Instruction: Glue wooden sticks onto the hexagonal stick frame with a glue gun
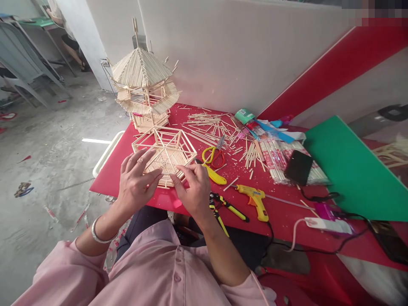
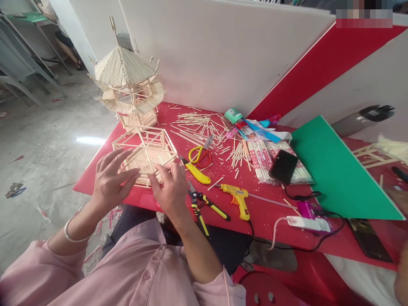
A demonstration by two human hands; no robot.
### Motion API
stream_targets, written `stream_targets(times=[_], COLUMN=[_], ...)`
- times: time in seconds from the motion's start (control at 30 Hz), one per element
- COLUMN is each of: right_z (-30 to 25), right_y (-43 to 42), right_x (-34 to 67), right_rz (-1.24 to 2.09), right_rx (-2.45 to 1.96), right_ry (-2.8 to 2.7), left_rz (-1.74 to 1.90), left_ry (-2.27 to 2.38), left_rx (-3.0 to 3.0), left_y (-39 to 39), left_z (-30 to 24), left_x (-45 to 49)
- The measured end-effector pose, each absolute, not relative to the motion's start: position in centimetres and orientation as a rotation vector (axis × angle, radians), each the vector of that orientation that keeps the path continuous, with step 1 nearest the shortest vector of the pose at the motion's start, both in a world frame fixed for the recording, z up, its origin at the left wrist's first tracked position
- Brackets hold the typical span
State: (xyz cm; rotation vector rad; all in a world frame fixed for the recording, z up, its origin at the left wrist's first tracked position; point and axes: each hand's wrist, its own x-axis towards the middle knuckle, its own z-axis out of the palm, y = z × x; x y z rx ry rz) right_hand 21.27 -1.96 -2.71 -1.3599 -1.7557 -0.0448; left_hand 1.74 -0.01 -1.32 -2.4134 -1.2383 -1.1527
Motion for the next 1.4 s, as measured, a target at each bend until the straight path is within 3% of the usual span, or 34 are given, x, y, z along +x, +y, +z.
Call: stream_targets(times=[0.87,1.4], right_z=[-2.4,-2.6], right_y=[-2.4,-2.2], right_x=[20.6,20.7], right_rz=[-0.157,-0.199], right_rx=[-1.428,-1.372], right_ry=[-1.803,-1.808], left_rz=[-1.203,-1.884], left_ry=[-1.273,-1.786], left_rx=[-2.403,-2.349], left_y=[0.4,-0.2], left_z=[-1.8,-4.0], left_x=[1.4,-0.2])
